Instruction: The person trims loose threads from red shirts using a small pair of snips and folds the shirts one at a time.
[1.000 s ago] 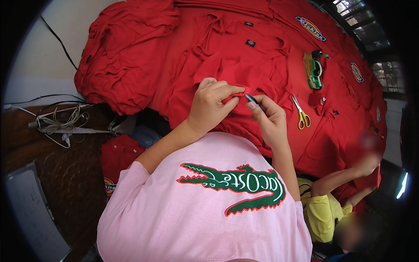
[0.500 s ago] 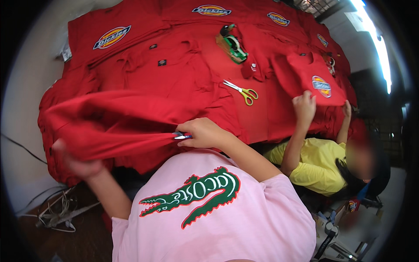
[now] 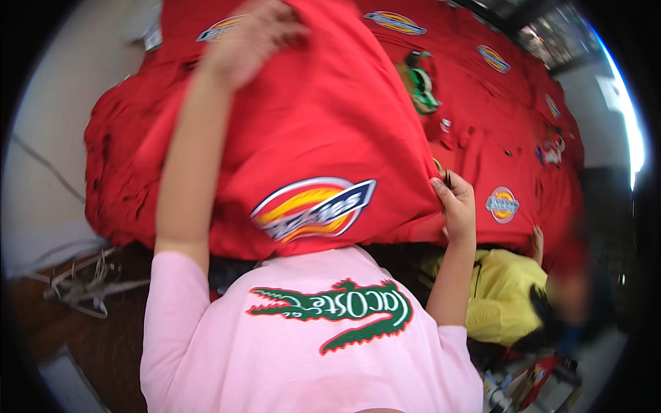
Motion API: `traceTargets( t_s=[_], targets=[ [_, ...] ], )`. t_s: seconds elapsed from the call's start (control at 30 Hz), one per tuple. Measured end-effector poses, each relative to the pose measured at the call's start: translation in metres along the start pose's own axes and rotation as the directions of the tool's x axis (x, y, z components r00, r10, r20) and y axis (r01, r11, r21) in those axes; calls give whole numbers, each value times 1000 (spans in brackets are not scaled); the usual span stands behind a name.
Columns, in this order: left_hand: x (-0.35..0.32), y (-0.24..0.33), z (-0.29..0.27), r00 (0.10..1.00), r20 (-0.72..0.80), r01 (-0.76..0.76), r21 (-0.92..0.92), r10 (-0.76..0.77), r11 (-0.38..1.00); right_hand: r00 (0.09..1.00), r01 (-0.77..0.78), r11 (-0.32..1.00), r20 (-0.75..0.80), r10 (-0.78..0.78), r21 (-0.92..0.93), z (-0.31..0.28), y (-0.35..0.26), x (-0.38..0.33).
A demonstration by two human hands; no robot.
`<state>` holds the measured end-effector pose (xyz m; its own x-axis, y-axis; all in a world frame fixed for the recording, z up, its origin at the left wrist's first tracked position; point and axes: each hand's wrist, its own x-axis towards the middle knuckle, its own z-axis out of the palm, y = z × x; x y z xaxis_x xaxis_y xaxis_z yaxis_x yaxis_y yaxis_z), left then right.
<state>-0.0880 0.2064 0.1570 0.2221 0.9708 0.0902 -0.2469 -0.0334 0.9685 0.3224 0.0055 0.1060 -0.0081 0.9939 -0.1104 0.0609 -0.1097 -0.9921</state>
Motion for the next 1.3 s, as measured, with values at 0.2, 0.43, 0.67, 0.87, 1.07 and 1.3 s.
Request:
traceTargets(
  t_s=[0.2,0.43,0.67,0.87,1.07,1.3],
  targets=[
    [-81,-131,-58,948,-203,300,323,-244,898,990,-141,874,-84,114,-465,-6,162,-3],
    [-225,-202,-135,766,-520,502,119,-377,857,947,-319,847,-102,305,-426,2,165,6],
    [-196,-208,-89,816,-533,328,109,-224,938,918,-275,958,-317,237,-82,34,188,97],
    [-147,-191,-39,805,-404,449,-65,-435,891,969,-175,937,-224,108,-304,90,185,135],
    [-165,-181,-46,834,-124,433,-455,-537,778,949,63,940,-272,-161,-335,62,192,98],
    [-188,-131,-91,961,253,272,-791,-113,548,950,-296,280,253,182,913,63,119,41]
  ],
)
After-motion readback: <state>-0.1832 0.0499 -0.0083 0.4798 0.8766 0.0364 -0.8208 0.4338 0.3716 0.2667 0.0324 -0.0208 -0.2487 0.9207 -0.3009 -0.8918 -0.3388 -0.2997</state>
